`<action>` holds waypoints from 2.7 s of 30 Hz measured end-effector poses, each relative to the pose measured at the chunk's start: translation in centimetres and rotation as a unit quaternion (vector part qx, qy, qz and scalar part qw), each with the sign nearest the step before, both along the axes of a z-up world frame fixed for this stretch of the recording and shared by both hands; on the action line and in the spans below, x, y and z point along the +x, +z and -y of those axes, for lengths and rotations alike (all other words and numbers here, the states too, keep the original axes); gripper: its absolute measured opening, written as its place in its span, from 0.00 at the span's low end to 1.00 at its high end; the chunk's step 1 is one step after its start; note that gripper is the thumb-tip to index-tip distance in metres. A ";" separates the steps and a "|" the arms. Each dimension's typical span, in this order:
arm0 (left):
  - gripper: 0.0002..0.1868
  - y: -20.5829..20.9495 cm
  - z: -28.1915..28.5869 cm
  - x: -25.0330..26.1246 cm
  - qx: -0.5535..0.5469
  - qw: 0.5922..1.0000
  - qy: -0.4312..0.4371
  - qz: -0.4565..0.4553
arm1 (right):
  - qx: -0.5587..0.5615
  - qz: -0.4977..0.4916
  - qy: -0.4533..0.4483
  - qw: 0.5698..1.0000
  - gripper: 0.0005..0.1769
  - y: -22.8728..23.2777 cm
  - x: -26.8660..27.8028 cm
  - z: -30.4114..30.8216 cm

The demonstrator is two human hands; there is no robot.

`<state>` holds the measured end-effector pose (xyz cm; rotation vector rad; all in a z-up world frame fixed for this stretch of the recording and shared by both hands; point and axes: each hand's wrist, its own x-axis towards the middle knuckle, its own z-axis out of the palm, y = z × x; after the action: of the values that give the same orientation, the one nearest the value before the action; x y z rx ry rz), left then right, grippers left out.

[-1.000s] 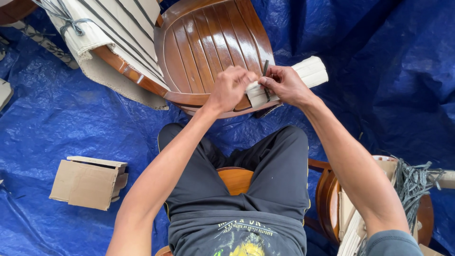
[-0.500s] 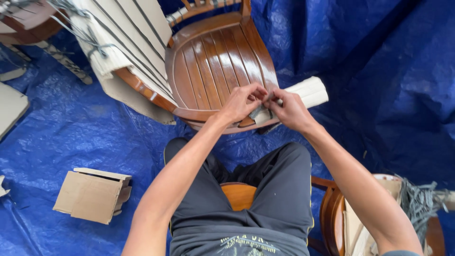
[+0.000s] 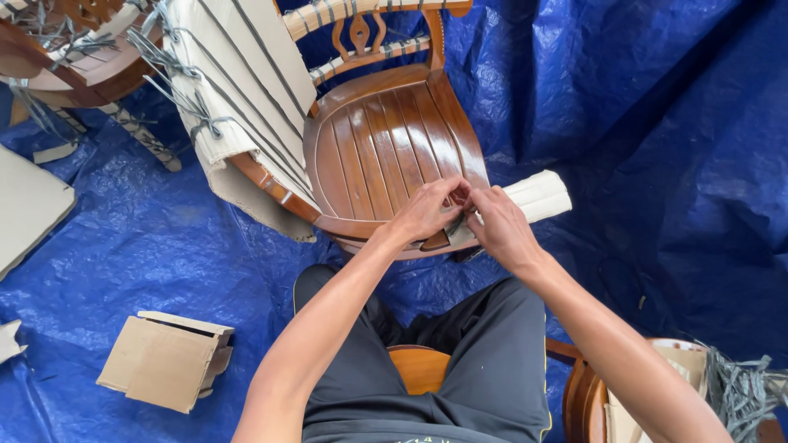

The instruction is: The person is wrapping the arms and legs of a wooden chair with cardboard strips and securing them with plastic ties.

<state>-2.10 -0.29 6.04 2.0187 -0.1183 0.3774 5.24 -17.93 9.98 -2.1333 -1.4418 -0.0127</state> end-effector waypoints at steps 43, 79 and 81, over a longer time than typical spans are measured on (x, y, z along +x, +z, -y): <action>0.07 -1.8 -0.2 1.6 0.008 0.999 0.023 -0.038 | 0.065 0.072 -0.107 0.990 0.08 -2.9 -1.4 0.1; 0.06 -1.7 0.4 0.8 0.082 0.991 0.071 0.079 | 0.083 -0.092 -0.122 0.985 0.07 -8.1 -10.0 16.0; 0.05 -1.0 0.4 0.4 0.089 0.989 0.055 0.100 | 0.051 -0.100 -0.150 0.982 0.07 -9.3 -10.1 20.4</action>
<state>-1.74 -0.64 5.08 2.1657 -0.1706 0.6592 -4.90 -38.32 0.73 -2.1778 -0.9786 0.0143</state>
